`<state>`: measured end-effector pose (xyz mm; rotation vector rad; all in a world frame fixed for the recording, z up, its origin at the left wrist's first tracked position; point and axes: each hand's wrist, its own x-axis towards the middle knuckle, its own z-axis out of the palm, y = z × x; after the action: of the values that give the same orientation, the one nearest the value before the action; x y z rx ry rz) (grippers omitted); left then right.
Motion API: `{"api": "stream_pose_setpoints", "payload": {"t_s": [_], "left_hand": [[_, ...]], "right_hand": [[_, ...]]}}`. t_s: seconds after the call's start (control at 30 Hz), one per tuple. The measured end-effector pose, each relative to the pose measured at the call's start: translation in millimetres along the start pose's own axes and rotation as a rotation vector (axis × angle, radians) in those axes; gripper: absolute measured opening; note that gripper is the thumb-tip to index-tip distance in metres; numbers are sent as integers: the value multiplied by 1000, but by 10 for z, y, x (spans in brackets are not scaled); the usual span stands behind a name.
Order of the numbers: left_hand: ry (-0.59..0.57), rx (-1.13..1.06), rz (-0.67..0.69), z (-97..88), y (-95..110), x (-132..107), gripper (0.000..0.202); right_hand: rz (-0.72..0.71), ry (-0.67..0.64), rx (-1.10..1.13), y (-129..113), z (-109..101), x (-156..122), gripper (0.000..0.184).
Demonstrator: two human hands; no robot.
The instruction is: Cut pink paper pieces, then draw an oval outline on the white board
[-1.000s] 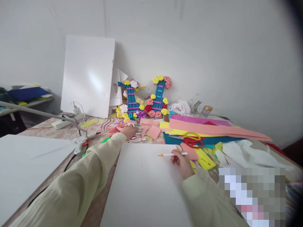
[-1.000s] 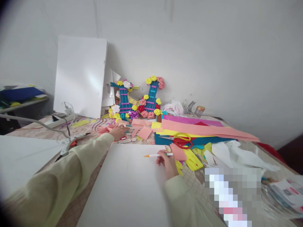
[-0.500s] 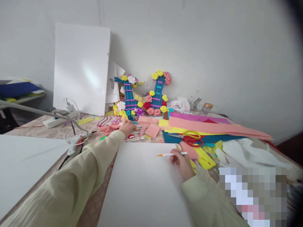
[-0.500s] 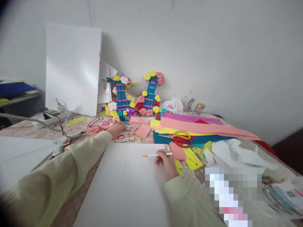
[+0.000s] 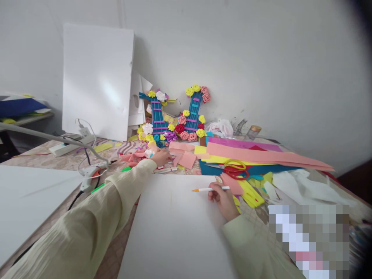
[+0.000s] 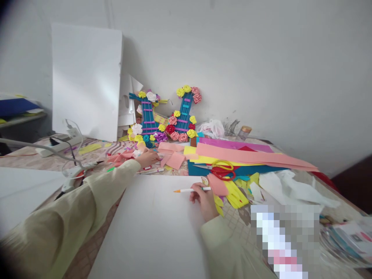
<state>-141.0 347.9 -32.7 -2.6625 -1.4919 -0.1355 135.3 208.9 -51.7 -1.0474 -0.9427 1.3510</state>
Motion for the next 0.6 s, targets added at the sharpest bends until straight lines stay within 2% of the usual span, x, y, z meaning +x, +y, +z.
{"api": "stream_pose_setpoints", "payload": {"t_s": [0.23,0.4,0.6], "left_hand": [[-5,2,-72,-49,-141,-38,29],[-32,38,-50,-75,-200,-51,28],[29,70,-66,-41,-190,13,27]], "right_hand": [[-9,-13,-11,8,-6,10,16],[-10,-23,-12,13,-16,15,16],[-24,-18,-9,35,-20,25,15]]}}
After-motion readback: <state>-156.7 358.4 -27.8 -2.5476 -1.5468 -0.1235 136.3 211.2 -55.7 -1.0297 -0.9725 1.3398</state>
